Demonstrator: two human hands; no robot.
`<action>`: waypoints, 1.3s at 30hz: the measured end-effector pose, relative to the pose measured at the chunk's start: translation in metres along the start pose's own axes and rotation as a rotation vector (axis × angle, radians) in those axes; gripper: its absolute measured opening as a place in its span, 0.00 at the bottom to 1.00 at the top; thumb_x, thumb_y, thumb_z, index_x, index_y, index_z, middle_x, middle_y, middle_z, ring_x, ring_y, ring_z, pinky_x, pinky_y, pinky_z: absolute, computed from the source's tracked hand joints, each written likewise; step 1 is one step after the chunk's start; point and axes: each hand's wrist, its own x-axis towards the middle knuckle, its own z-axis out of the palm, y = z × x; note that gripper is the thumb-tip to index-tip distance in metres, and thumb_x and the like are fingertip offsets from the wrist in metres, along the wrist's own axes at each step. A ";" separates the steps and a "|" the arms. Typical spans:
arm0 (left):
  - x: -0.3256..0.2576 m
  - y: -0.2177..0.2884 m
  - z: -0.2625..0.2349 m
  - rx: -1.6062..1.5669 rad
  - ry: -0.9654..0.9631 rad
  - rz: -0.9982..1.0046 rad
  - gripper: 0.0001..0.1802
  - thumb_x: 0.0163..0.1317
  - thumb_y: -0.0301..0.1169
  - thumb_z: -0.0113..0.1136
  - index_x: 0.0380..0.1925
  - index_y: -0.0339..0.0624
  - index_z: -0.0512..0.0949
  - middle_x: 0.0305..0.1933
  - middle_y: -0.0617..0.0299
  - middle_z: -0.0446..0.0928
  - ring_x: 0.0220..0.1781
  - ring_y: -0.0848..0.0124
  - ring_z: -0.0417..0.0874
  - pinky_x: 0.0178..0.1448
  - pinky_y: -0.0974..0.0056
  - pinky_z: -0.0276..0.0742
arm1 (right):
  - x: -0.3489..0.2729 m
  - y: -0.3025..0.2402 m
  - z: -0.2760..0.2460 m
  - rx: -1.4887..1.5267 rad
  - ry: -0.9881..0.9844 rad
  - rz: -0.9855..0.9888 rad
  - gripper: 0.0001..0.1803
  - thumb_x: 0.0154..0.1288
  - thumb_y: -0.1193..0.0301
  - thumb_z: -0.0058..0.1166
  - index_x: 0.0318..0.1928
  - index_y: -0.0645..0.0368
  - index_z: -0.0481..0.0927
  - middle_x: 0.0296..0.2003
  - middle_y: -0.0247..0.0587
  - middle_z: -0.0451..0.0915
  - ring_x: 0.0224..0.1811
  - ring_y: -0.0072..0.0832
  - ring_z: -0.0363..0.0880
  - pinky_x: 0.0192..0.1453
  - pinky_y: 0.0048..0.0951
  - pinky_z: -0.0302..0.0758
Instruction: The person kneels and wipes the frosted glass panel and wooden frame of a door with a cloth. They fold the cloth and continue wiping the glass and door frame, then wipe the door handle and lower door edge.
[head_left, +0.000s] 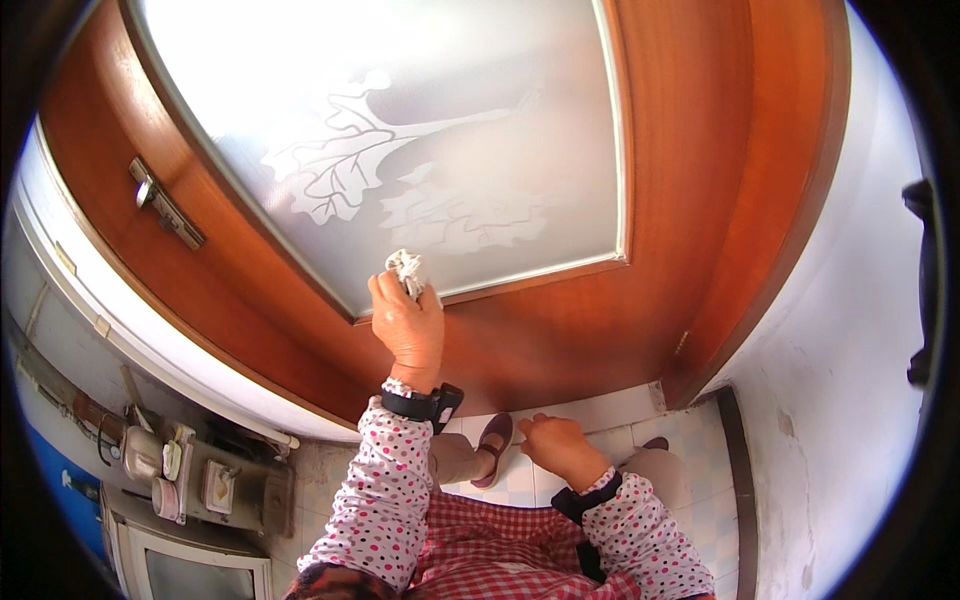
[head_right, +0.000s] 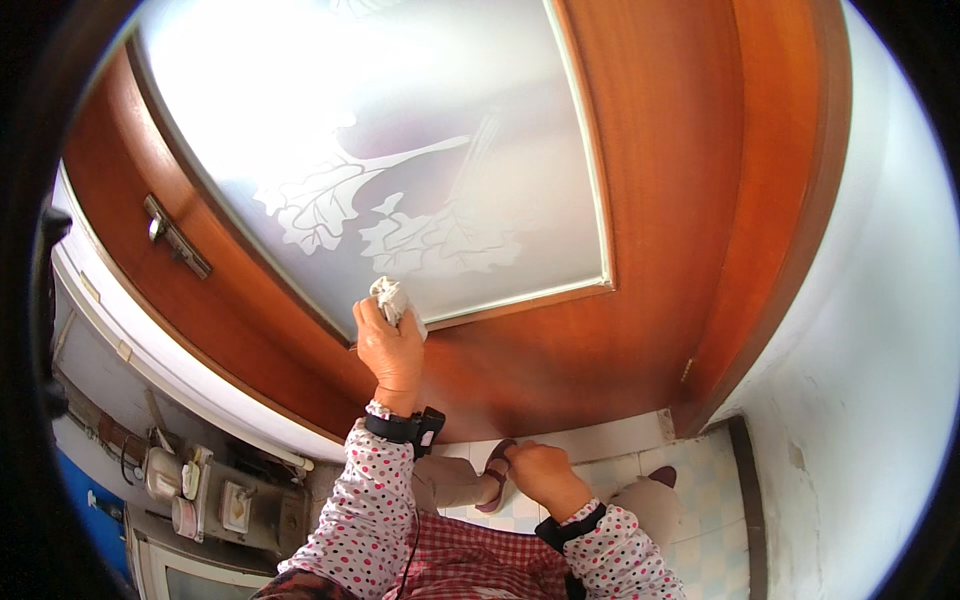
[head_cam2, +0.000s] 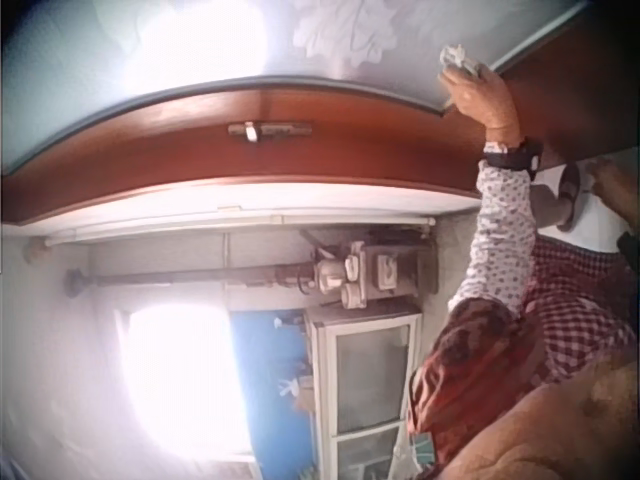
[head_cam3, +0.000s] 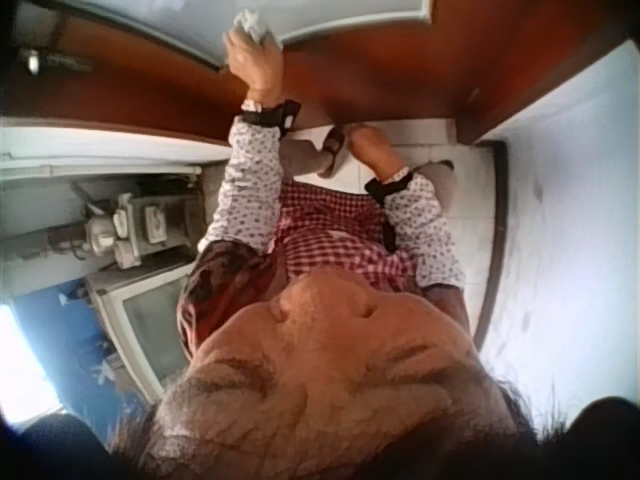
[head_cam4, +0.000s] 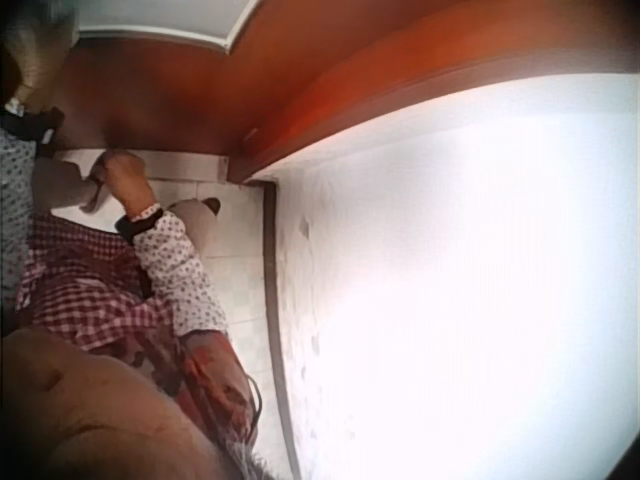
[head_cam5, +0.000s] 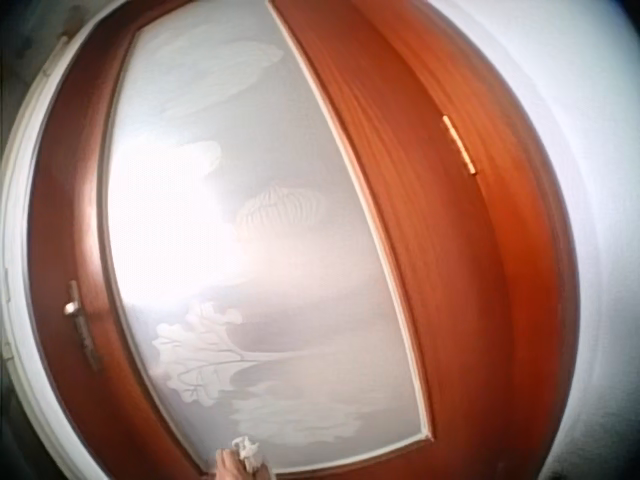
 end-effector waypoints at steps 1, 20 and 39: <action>0.000 0.012 0.004 -0.004 -0.010 0.012 0.15 0.54 0.26 0.65 0.39 0.39 0.70 0.41 0.48 0.72 0.38 0.43 0.79 0.38 0.46 0.77 | 0.000 -0.001 -0.002 0.020 0.007 -0.002 0.17 0.62 0.63 0.63 0.49 0.54 0.83 0.41 0.49 0.84 0.45 0.49 0.85 0.48 0.48 0.81; -0.019 0.196 0.078 -0.150 -0.234 0.361 0.19 0.49 0.27 0.70 0.40 0.40 0.72 0.42 0.50 0.73 0.44 0.50 0.78 0.45 0.50 0.76 | 0.007 0.024 0.037 -0.044 0.261 -0.104 0.09 0.58 0.64 0.63 0.33 0.55 0.85 0.32 0.44 0.83 0.36 0.43 0.87 0.39 0.45 0.82; 0.003 -0.002 0.006 -0.072 -0.057 0.083 0.18 0.52 0.25 0.67 0.44 0.38 0.74 0.42 0.46 0.73 0.42 0.42 0.78 0.43 0.46 0.76 | 0.016 0.021 0.016 -0.047 -0.018 0.024 0.21 0.61 0.61 0.65 0.54 0.54 0.84 0.42 0.49 0.84 0.45 0.49 0.85 0.49 0.47 0.80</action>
